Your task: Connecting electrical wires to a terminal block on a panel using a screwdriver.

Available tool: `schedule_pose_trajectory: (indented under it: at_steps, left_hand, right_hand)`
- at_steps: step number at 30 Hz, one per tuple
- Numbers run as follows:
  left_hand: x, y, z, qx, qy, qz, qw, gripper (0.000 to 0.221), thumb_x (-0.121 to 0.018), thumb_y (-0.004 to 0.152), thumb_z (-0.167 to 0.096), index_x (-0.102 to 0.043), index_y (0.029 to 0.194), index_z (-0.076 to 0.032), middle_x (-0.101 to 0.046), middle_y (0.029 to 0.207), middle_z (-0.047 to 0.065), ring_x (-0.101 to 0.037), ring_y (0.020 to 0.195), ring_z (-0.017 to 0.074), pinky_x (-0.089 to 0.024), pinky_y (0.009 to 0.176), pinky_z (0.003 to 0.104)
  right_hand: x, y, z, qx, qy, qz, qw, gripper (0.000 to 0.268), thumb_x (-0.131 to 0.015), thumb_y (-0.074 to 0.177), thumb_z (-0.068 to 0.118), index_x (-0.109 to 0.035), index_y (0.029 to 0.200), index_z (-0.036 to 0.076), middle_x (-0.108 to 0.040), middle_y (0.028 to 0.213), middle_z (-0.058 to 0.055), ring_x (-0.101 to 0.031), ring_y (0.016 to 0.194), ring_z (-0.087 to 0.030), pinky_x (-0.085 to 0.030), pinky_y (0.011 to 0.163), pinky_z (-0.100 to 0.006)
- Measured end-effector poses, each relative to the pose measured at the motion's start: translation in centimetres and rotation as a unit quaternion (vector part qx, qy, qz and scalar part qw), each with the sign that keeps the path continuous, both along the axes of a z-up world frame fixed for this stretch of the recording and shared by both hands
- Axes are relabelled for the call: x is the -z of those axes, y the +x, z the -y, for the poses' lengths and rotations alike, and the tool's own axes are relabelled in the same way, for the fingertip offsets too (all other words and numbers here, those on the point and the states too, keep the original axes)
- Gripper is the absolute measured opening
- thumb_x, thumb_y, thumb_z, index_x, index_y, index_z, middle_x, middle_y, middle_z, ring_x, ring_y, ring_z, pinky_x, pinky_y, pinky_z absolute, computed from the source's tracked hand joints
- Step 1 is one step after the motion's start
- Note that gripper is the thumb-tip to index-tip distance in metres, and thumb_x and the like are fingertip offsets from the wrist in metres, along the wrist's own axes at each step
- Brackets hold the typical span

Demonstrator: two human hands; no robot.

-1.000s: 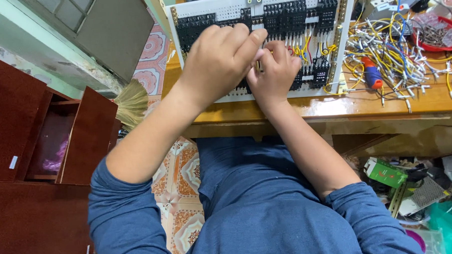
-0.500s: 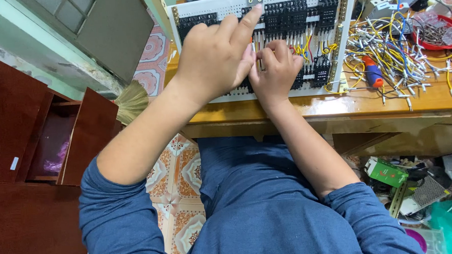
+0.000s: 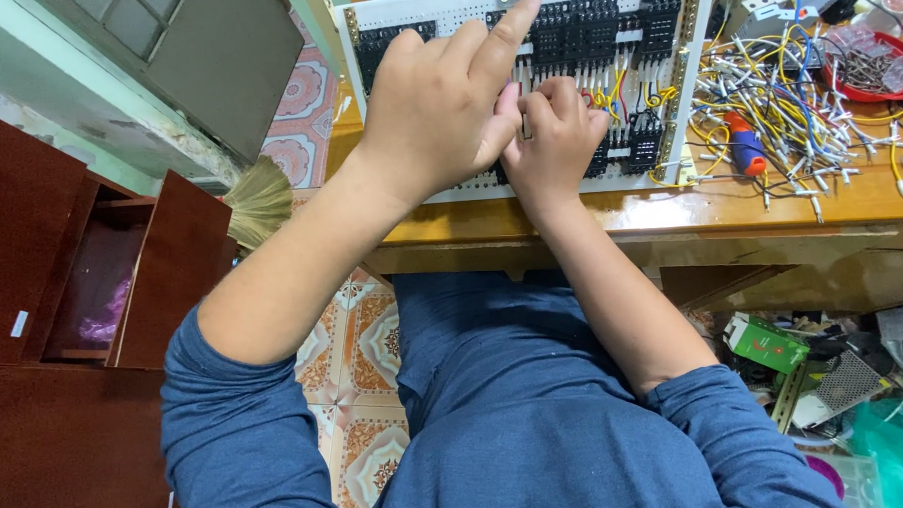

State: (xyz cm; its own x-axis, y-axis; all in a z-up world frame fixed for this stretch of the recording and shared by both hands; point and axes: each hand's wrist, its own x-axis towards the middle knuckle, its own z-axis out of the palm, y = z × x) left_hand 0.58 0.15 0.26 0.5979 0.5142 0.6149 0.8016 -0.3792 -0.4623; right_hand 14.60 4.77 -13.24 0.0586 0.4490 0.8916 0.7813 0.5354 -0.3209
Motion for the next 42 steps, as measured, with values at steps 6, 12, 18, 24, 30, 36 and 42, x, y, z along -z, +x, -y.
schedule_pose_trajectory:
  at_steps: [6, 12, 18, 24, 30, 36, 42]
  left_hand:
    - [0.8, 0.0, -0.6, -0.023, 0.076, -0.006, 0.997, 0.047, -0.064, 0.109, -0.052, -0.062, 0.142, -0.017, -0.064, 0.064, -0.007, -0.057, 0.051, 0.0155, -0.036, 0.052, 0.033]
    - [1.3, -0.3, -0.9, -0.030, -0.004, 0.027, 0.999, 0.067, -0.065, 0.104, -0.040, -0.039, 0.158, -0.010, -0.068, 0.091, -0.002, -0.061, 0.064, 0.0212, -0.039, 0.062, 0.039]
    - [1.1, -0.1, -0.8, -0.045, 0.041, 0.005, 0.998, 0.060, -0.062, 0.115, -0.058, -0.050, 0.152, -0.012, -0.065, 0.065, -0.007, -0.057, 0.053, 0.0167, -0.038, 0.054, 0.035]
    - [0.7, 0.1, -0.8, -0.016, -0.009, 0.047, 0.999, 0.073, -0.068, 0.109, -0.057, -0.040, 0.155, -0.008, -0.063, 0.100, 0.000, -0.063, 0.075, 0.0198, -0.038, 0.064, 0.039]
    - [0.5, 0.6, -0.6, -0.013, -0.035, 0.065, 0.997, 0.070, -0.067, 0.099, -0.045, -0.039, 0.153, -0.009, -0.064, 0.119, 0.005, -0.064, 0.093, 0.0234, -0.043, 0.066, 0.039]
    - [1.3, 0.1, -1.2, -0.066, 0.077, -0.010, 0.995, 0.058, -0.063, 0.113, -0.066, -0.056, 0.147, -0.019, -0.063, 0.061, -0.007, -0.055, 0.046, 0.0149, -0.039, 0.048, 0.033]
    - [1.3, 0.4, -0.7, -0.010, -0.007, 0.045, 0.999, 0.068, -0.068, 0.097, -0.042, -0.045, 0.153, -0.010, -0.067, 0.094, 0.000, -0.066, 0.072, 0.0203, -0.042, 0.059, 0.039]
  right_hand:
    - [0.0, -0.2, -0.4, 0.039, 0.022, 0.020, 0.999, 0.014, -0.062, 0.087, 0.016, -0.058, 0.074, 0.011, -0.056, 0.090, -0.003, -0.049, 0.065, -0.024, -0.023, 0.065, -0.040]
    - [0.0, 0.0, -0.3, 0.020, 0.013, 0.007, 1.000, 0.019, -0.065, 0.091, 0.022, -0.059, 0.076, 0.013, -0.057, 0.093, -0.002, -0.051, 0.066, -0.024, -0.025, 0.067, -0.040]
    - [0.1, -0.2, -0.5, 0.031, 0.025, 0.016, 0.999, 0.014, -0.064, 0.084, 0.015, -0.056, 0.073, 0.011, -0.054, 0.089, -0.003, -0.047, 0.064, -0.025, -0.022, 0.066, -0.040]
    - [-0.2, -0.2, -0.5, 0.032, 0.038, 0.016, 0.999, 0.020, -0.060, 0.093, 0.023, -0.062, 0.076, 0.012, -0.059, 0.092, -0.003, -0.051, 0.065, -0.024, -0.023, 0.065, -0.040]
    - [0.3, 0.0, -0.5, 0.021, 0.045, 0.014, 0.999, 0.022, -0.065, 0.092, 0.018, -0.056, 0.074, 0.010, -0.057, 0.092, -0.004, -0.051, 0.067, -0.024, -0.024, 0.067, -0.039]
    - [0.1, 0.0, -0.6, 0.040, 0.036, 0.033, 0.998, 0.010, -0.065, 0.085, 0.016, -0.059, 0.077, 0.013, -0.054, 0.089, -0.003, -0.049, 0.065, -0.025, -0.025, 0.066, -0.040]
    - [0.3, -0.5, -1.1, 0.078, 0.022, 0.036, 0.996, 0.021, -0.060, 0.095, 0.021, -0.062, 0.076, 0.014, -0.057, 0.091, -0.002, -0.048, 0.062, -0.022, -0.024, 0.065, -0.040]
